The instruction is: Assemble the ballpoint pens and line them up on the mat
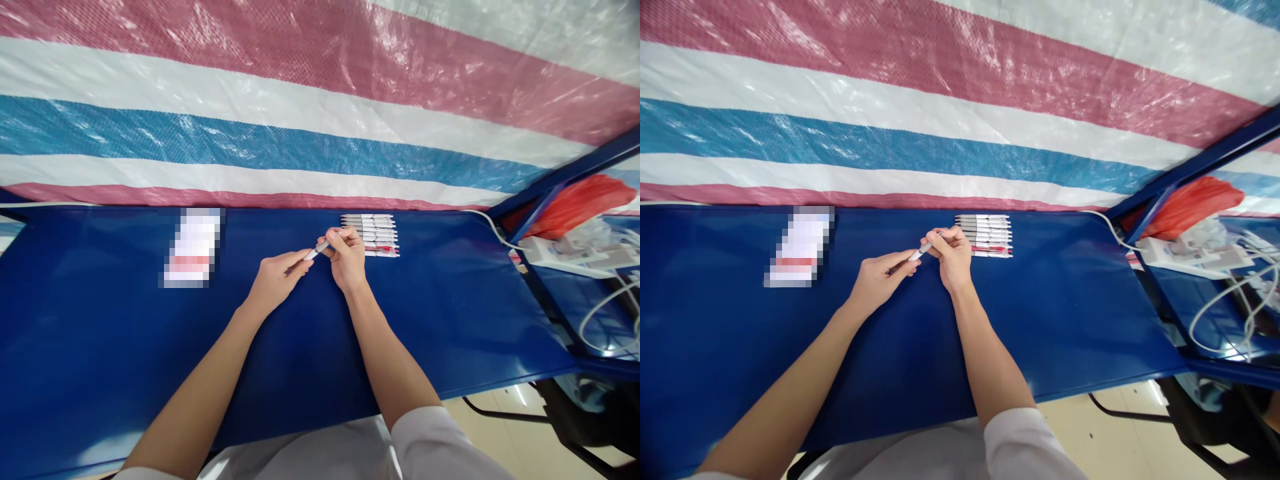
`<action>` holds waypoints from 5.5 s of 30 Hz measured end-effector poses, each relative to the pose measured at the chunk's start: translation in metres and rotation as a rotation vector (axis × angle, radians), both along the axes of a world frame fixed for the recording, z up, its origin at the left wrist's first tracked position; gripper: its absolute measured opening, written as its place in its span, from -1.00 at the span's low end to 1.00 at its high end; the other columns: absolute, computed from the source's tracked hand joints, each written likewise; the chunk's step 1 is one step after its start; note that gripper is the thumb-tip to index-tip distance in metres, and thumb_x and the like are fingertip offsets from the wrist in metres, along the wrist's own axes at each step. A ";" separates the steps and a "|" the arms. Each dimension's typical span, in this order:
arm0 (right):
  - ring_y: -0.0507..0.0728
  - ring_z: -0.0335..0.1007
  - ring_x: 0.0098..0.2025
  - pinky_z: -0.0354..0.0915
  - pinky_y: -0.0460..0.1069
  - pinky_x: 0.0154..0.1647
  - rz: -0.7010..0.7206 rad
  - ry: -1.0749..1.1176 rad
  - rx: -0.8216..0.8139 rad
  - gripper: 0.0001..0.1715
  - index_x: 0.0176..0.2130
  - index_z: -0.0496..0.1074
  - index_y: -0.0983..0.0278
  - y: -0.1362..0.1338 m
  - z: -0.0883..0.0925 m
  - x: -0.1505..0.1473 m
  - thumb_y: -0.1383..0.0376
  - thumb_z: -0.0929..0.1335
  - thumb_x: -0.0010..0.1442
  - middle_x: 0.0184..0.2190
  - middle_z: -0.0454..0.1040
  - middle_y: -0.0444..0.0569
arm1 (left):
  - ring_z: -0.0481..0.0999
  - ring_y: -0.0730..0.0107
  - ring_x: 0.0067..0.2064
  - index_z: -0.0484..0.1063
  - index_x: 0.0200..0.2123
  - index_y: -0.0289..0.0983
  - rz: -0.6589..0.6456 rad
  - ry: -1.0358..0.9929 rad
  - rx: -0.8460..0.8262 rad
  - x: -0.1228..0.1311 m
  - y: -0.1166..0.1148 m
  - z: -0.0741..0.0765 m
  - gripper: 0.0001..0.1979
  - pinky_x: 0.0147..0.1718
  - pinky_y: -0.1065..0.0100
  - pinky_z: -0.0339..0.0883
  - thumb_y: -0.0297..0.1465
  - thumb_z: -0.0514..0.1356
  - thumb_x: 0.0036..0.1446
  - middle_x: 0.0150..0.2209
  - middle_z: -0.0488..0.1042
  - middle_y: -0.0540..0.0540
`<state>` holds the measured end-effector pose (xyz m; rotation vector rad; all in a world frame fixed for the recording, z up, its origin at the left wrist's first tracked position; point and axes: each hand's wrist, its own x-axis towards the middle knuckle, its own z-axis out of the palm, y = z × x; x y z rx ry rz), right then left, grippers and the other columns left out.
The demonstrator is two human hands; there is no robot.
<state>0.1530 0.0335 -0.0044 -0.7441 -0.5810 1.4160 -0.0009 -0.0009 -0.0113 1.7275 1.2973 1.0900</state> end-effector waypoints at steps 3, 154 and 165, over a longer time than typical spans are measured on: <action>-0.03 0.55 -0.46 0.51 -0.14 -0.44 -0.014 0.011 0.009 -0.60 -0.52 0.31 0.22 -0.001 0.002 -0.001 0.28 0.59 -0.14 -0.45 0.52 -0.30 | 0.62 0.37 -0.37 0.59 -0.08 -0.22 -0.021 -0.027 -0.031 0.001 -0.001 0.001 -0.72 -0.27 0.36 0.51 -0.25 0.22 0.20 -0.29 0.65 -0.05; 0.08 0.60 -0.14 0.48 -0.02 -0.11 0.038 -0.343 0.010 -0.63 -0.19 0.57 0.18 -0.010 0.014 -0.002 0.03 0.46 0.07 -0.19 0.65 -0.07 | 0.62 0.15 -0.04 0.43 -0.09 -0.27 0.170 -0.323 -0.057 0.004 0.000 0.014 -0.68 -0.04 0.20 0.45 -0.16 0.20 0.25 -0.10 0.63 -0.23; 0.06 0.56 -0.24 0.49 -0.08 -0.27 0.020 -0.693 0.198 -0.61 -0.11 0.54 0.15 -0.028 0.012 -0.011 0.10 0.48 0.05 -0.28 0.62 -0.14 | 0.55 0.22 0.09 0.25 -0.24 -0.22 0.229 -0.937 -0.291 0.011 0.002 0.033 -0.80 0.12 0.12 0.36 -0.27 0.22 0.26 0.04 0.56 -0.25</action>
